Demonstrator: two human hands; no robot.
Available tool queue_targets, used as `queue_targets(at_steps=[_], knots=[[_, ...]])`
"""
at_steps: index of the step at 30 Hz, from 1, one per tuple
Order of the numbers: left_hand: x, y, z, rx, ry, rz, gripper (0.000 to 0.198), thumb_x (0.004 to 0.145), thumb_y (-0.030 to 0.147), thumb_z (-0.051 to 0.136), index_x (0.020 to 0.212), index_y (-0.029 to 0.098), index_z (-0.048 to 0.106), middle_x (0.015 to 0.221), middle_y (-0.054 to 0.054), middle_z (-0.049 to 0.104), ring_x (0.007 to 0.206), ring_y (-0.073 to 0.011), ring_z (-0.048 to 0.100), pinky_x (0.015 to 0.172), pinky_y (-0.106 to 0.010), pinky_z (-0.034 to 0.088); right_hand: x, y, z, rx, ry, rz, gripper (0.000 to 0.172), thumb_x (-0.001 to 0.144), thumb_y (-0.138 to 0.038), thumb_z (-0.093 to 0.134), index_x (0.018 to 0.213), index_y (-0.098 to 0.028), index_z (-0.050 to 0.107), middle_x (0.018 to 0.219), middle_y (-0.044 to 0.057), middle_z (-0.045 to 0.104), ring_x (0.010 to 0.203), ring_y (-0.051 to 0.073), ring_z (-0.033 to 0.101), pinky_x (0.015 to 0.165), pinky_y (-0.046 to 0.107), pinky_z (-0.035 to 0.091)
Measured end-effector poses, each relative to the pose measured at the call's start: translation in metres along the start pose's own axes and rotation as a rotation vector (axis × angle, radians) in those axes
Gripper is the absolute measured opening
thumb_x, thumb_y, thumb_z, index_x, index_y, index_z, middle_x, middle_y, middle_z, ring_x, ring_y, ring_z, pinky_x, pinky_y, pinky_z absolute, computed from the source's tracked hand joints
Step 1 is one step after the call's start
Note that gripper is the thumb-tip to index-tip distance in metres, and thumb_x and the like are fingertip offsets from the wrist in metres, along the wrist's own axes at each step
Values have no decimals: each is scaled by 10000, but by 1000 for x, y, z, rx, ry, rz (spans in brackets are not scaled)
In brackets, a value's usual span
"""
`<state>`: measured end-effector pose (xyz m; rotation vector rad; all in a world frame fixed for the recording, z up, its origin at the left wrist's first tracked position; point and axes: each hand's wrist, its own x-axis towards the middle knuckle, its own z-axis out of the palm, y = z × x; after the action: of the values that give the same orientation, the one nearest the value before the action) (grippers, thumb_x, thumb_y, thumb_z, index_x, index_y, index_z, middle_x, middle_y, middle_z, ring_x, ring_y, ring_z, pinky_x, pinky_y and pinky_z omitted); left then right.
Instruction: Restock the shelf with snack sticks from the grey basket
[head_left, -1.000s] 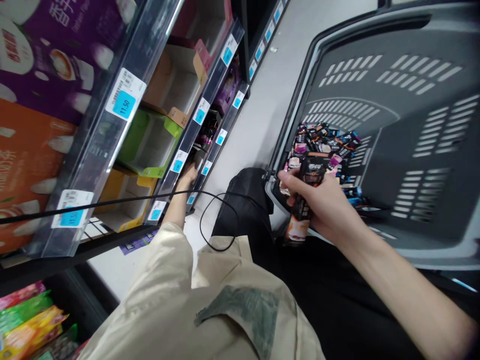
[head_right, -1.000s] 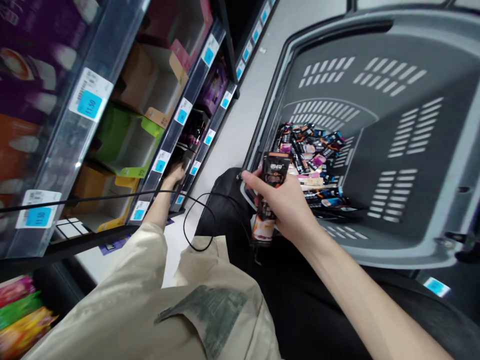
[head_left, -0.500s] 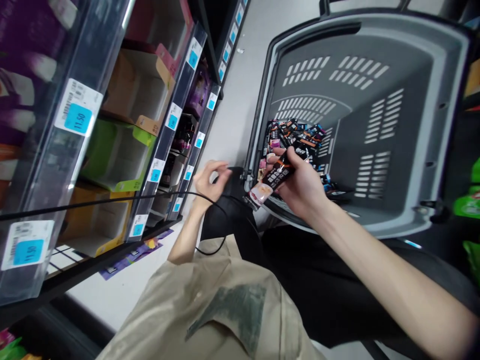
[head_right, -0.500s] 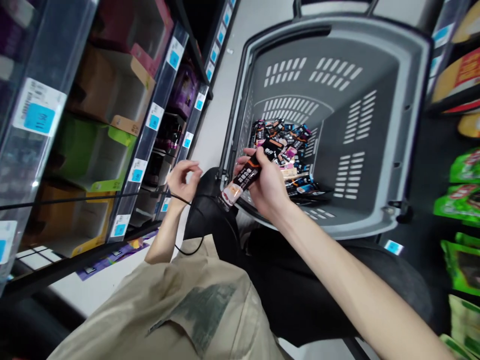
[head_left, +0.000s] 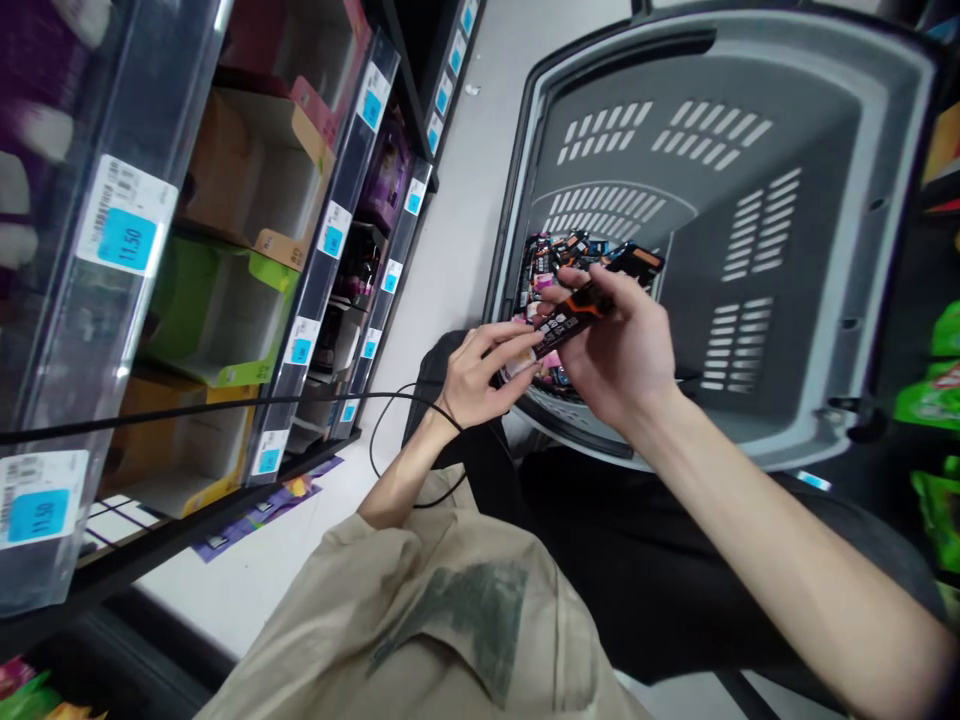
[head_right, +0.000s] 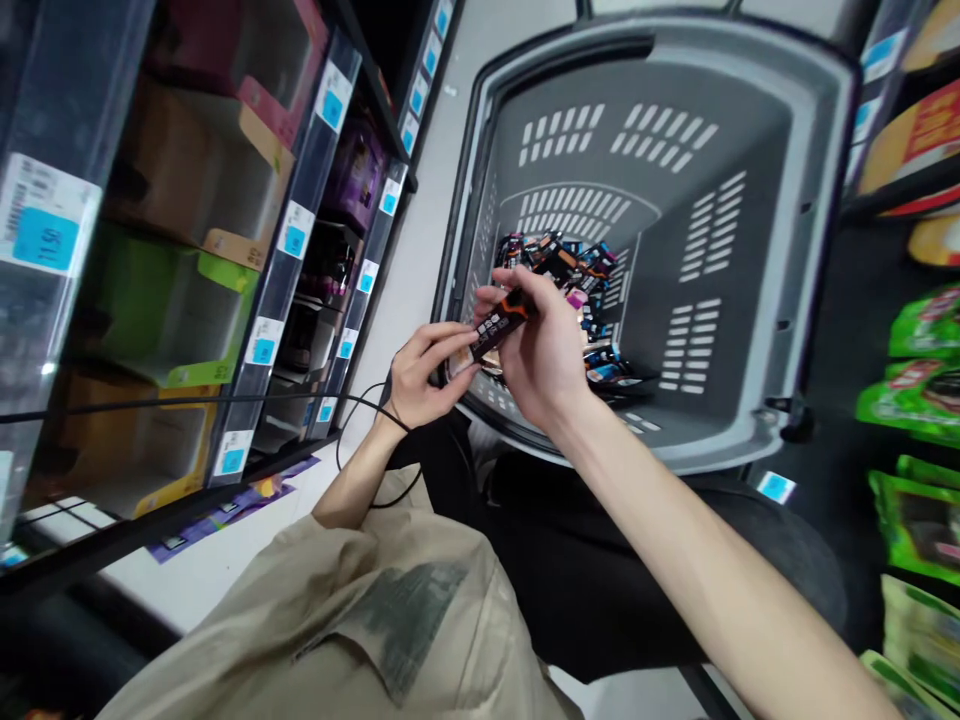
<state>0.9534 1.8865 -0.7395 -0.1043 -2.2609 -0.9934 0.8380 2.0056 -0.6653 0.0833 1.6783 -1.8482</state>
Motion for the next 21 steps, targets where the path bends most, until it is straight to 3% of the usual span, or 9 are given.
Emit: queue_targets(at_steps=[2,5,8,10,12,15,18,21], knots=[[0,-1,-4,-120,39,-98,266,1013,242,681,1279,237,679,1221,-70,721,1155,-166,708,1002,-321,590,-3,0,2,-23,-48,-13,436,877,-556,645,1146,-215,610,1230,88,699,1134,230,688,907,357,606],[-5,-11,-10,-301,142,-247,216,1056,334,627,1260,270,661,1197,-51,693,1137,-153,704,994,-305,595,-7,10,5,-147,-176,-110,568,822,-491,730,1297,-221,579,1369,92,657,1224,245,663,966,372,597],[-16,-37,-20,-390,269,-365,279,1057,498,593,1247,292,592,1221,-49,645,1128,-163,712,1014,-339,592,-12,27,5,-472,-310,-308,691,837,-472,761,1428,-192,540,1452,146,607,1268,285,633,1059,456,566],[-28,-58,-32,-371,290,-415,380,989,599,660,1149,271,555,1212,-55,621,1065,-166,718,970,-353,596,-16,38,3,-732,-366,-495,677,903,-431,715,1489,-151,525,1508,177,563,1363,321,568,1187,533,478],[-44,-79,-50,-307,277,-461,465,902,629,758,993,233,529,1168,-55,619,984,-148,701,906,-327,587,-20,43,1,-970,-410,-644,618,975,-366,637,1521,-102,520,1575,192,501,1459,351,481,1271,578,378],[-73,-100,-81,-186,270,-558,471,837,540,838,837,196,517,1114,-69,645,974,-144,677,892,-302,572,-22,42,-2,-1242,-482,-736,562,1035,-296,547,1544,-60,520,1666,202,388,1508,387,419,1267,612,371],[-101,-109,-111,-15,243,-683,356,849,456,786,842,191,548,1139,-110,660,1066,-189,692,927,-330,589,-21,37,-5,-1368,-534,-783,550,1049,-302,533,1534,-44,542,1679,224,356,1510,411,410,1239,620,403],[-124,-112,-135,393,100,-842,126,932,292,631,890,185,579,1224,-144,658,1133,-198,685,952,-324,590,-18,35,-7,-1402,-560,-810,558,1047,-319,552,1529,-39,550,1668,236,362,1511,411,411,1233,610,417]])
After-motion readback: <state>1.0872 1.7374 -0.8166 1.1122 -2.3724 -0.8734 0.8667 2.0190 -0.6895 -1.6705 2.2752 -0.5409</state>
